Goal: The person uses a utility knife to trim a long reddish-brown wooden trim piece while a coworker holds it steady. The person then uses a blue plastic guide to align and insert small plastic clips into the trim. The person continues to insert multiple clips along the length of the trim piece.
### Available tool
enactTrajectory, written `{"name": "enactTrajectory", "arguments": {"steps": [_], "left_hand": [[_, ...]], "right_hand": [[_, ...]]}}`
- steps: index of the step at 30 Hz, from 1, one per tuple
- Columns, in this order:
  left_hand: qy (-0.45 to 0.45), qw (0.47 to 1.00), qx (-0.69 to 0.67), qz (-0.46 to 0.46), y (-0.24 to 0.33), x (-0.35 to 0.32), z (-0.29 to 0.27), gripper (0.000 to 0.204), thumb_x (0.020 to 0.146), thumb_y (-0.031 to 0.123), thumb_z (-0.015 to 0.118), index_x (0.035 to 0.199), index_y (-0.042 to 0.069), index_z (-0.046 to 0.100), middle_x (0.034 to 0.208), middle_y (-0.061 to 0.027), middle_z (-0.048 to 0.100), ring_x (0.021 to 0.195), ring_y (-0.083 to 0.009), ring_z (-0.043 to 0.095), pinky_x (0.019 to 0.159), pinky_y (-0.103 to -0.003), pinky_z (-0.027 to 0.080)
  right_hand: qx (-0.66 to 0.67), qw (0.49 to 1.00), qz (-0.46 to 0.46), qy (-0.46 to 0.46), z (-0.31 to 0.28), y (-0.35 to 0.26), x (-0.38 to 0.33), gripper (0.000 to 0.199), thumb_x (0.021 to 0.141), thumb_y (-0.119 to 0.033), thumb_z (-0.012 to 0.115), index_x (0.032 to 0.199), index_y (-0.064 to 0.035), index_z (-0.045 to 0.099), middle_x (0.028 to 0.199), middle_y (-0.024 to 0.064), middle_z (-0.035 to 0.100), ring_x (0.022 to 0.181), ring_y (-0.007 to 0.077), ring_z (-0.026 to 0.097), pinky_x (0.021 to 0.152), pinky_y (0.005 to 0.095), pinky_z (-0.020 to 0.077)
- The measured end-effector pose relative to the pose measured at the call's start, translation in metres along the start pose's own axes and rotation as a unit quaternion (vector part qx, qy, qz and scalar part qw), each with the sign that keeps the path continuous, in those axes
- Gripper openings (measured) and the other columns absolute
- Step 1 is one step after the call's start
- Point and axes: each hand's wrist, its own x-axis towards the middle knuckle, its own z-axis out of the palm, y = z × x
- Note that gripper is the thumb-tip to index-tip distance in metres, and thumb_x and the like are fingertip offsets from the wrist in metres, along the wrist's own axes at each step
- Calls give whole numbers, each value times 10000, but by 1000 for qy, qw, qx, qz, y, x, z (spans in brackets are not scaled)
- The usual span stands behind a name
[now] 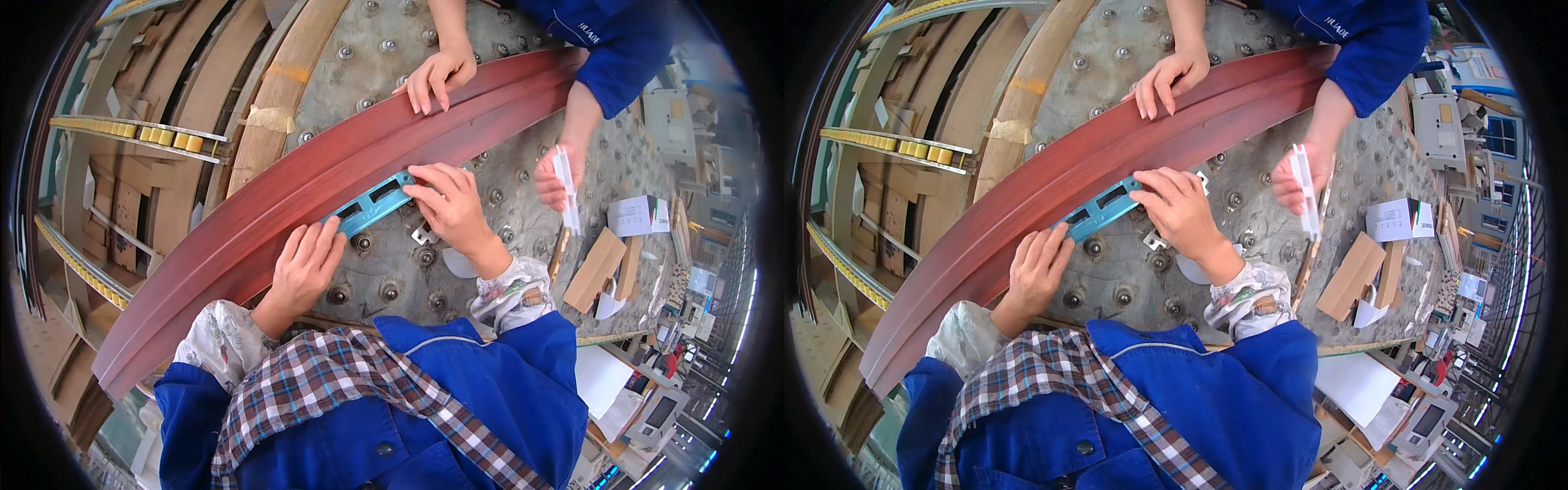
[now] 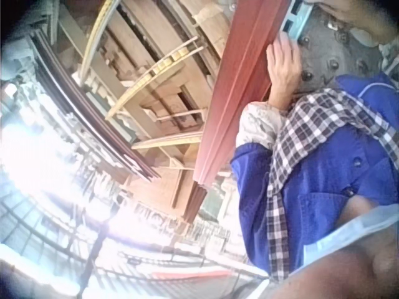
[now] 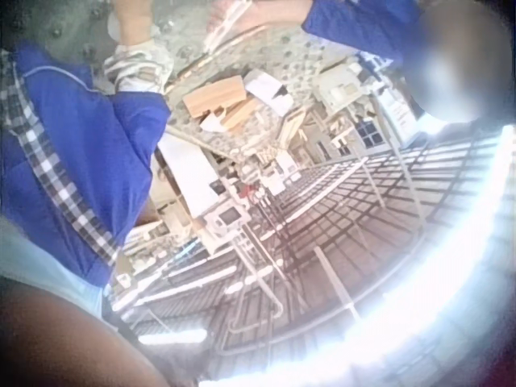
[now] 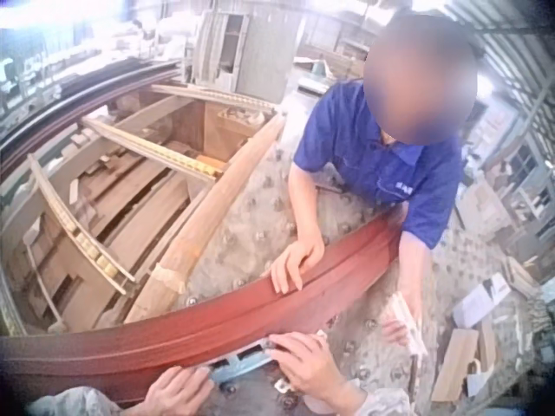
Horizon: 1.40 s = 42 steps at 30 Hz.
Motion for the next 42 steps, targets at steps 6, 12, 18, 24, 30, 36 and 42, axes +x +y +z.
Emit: {"name": "enactTrajectory", "arguments": {"steps": [6,12,18,24,30,36,42], "left_hand": [[-12,999,16,-51,3,-4,-1,253,838,96,632,1089,125,620,1420,-184,480,1282,-451,467,1025,-548,450],[-24,998,51,-31,0,-8,-3,200,851,152,619,1050,138,599,1400,-182,496,1304,-505,416,1027,-711,331],[-48,998,31,-8,-3,-4,-8,264,851,151,581,1112,119,608,1402,-178,497,1317,-488,412,1058,-685,311],[-48,998,-15,-23,-8,-3,-21,421,758,43,636,1167,138,631,1417,-161,493,1352,-451,385,1093,-641,283],[-109,989,-90,-37,-23,18,-63,589,659,10,661,1229,157,620,1388,-126,538,1310,-432,440,1087,-593,327],[-136,968,-191,-86,-52,29,-78,601,643,11,674,1222,163,621,1366,-115,572,1289,-432,472,1061,-582,371],[-140,896,-383,-174,-85,62,-106,560,636,-43,685,1185,52,638,1041,-157,710,934,-267,694,889,-339,531]], "right_hand": [[-130,991,8,-41,-4,11,13,560,807,-87,591,1360,-147,532,1410,72,506,1309,265,480,1074,443,367],[-116,993,-21,3,18,11,24,509,859,-122,530,1367,-150,532,1445,96,480,1318,291,473,1055,480,411],[-147,988,-48,7,15,18,19,575,813,-98,568,1385,-140,524,1426,112,513,1301,311,497,1045,449,435],[-160,985,-57,-17,1,16,27,599,799,-99,601,1390,-132,508,1412,102,523,1298,296,501,1022,430,468],[-115,986,-48,-109,-34,4,48,674,694,-11,697,1337,-113,522,1318,115,554,1257,297,512,985,423,484],[-13,994,-85,-69,-38,-1,74,651,676,6,713,1298,-134,580,1333,93,564,1206,284,557,974,395,469],[93,992,-88,3,-34,3,103,347,717,-198,812,1035,-128,693,986,19,704,1012,206,648,923,367,452]]}}
